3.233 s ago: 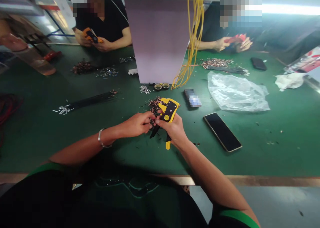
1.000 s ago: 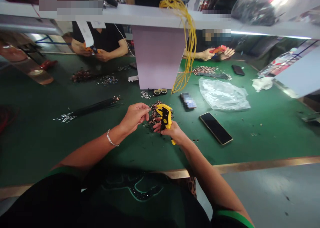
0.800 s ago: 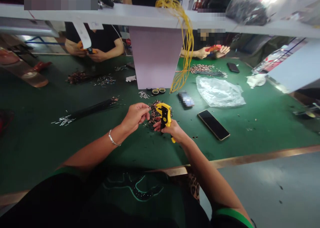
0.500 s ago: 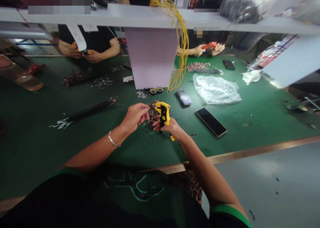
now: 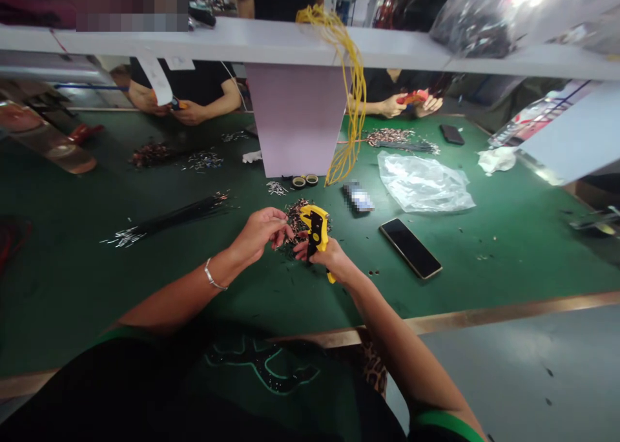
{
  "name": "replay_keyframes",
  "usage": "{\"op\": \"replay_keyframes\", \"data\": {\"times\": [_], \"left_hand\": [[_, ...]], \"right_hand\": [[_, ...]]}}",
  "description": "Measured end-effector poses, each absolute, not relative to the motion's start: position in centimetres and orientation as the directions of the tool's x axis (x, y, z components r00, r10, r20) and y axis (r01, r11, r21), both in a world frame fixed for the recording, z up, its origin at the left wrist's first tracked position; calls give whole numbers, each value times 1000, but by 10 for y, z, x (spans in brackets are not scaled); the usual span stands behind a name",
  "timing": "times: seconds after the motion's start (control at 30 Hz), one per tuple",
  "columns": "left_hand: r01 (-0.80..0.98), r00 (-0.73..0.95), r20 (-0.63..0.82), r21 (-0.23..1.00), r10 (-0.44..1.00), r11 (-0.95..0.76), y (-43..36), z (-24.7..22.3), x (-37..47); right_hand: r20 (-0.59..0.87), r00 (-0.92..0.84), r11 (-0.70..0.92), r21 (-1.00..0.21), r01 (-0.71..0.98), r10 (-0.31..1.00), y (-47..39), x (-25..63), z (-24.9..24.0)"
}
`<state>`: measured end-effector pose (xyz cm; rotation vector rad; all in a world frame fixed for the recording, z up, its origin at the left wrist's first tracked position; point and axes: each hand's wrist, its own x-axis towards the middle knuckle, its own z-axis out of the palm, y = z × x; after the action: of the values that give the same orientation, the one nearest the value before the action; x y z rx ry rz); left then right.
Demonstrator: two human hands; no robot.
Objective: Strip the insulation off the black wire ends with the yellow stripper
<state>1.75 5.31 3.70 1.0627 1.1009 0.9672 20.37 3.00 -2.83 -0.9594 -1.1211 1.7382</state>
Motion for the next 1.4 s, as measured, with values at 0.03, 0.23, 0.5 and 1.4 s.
{"op": "replay_keyframes", "data": {"times": [0.03, 0.23, 0.5, 1.4], "left_hand": [[-85, 181, -200, 972, 963, 217, 54, 37, 17], [-124, 125, -212, 966, 969, 227, 57, 38, 13], [-180, 121, -246, 947, 962, 264, 61, 36, 9], [-165, 143, -304, 931, 942, 326, 57, 39, 8]], "right_hand": [[-160, -350, -250, -941, -229, 923, 30, 203, -29], [-139, -430, -248, -946, -208, 892, 27, 209, -24], [-125, -467, -255, -940, -227, 876, 29, 211, -34], [-58, -421, -145, -973, -178, 905, 20, 203, -39]]}}
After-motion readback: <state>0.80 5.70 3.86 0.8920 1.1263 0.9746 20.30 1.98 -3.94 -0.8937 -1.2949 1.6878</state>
